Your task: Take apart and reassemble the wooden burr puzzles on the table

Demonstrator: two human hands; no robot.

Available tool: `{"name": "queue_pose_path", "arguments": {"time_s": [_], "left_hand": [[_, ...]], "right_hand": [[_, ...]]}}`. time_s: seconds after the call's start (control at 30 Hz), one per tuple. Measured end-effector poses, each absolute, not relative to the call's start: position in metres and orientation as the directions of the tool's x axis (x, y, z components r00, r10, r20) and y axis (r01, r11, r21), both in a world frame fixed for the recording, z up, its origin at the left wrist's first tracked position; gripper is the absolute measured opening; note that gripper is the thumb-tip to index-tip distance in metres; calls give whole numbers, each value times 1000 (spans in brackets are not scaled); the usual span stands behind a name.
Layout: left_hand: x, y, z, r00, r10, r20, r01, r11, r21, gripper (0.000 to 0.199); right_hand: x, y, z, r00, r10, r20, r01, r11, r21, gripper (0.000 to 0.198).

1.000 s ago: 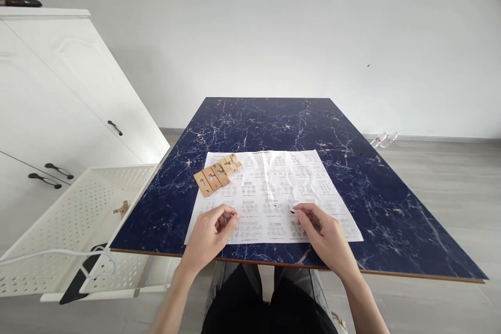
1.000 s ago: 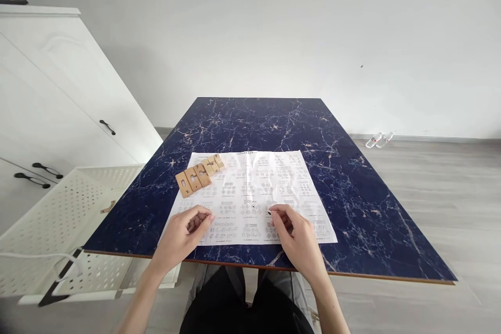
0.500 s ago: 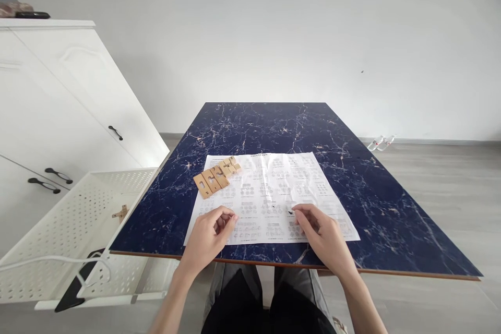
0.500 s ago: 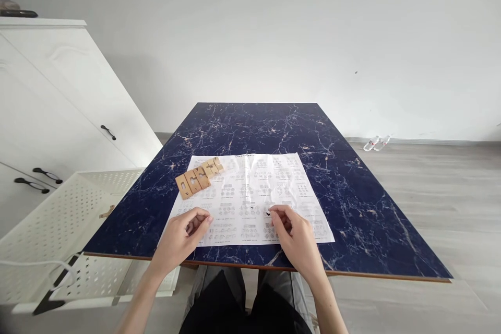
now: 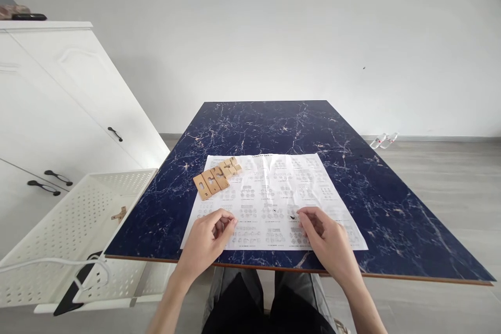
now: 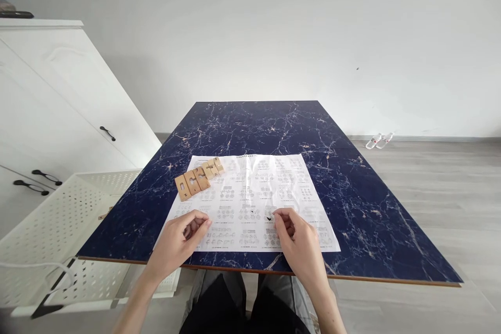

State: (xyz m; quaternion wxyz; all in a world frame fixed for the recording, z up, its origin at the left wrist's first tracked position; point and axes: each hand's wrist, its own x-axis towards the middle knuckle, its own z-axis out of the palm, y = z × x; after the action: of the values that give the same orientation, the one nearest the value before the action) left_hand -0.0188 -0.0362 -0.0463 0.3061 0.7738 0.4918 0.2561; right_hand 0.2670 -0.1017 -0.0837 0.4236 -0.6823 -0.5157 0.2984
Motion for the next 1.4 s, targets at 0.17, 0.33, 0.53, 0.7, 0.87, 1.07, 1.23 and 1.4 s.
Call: {"name": "queue_pose_path", "arguments": {"time_s": [0.17,0.33,0.53,0.7,0.87,1.07,1.23,1.4], "left_hand": [[-19,-36,-47,377,922,89,594,-314,741,30],[-19,-37,-48,376,923,82,599,-309,738,30],[-20,-36,-51,365,928,77,611,-301,732,30],[-19,-36,-50,366,928,63,601,-288,745,30],[-19,-36,-49,369,928,59,606,-288,741,28],[-19,-36,-50,368,927,75,602,-299,740,29],[-20,-36,-53,378,924,54,597,-288,749,29],[-21,-36,-52,369,927,57,606,-287,742,31]], "right_hand": [[265,-104,-83,280,960,34,470,-106,-876,47],[265,-104,-83,279,959,48,477,-95,-874,46],[266,-104,-87,288,955,63,489,-90,-868,44],[265,-105,-85,305,951,47,479,-110,-871,42],[262,-108,-81,324,945,42,468,-122,-875,39],[267,-105,-84,287,955,68,501,-89,-861,41],[267,-106,-85,264,962,69,501,-76,-862,42],[261,-108,-82,289,955,61,485,-91,-870,40]]}}
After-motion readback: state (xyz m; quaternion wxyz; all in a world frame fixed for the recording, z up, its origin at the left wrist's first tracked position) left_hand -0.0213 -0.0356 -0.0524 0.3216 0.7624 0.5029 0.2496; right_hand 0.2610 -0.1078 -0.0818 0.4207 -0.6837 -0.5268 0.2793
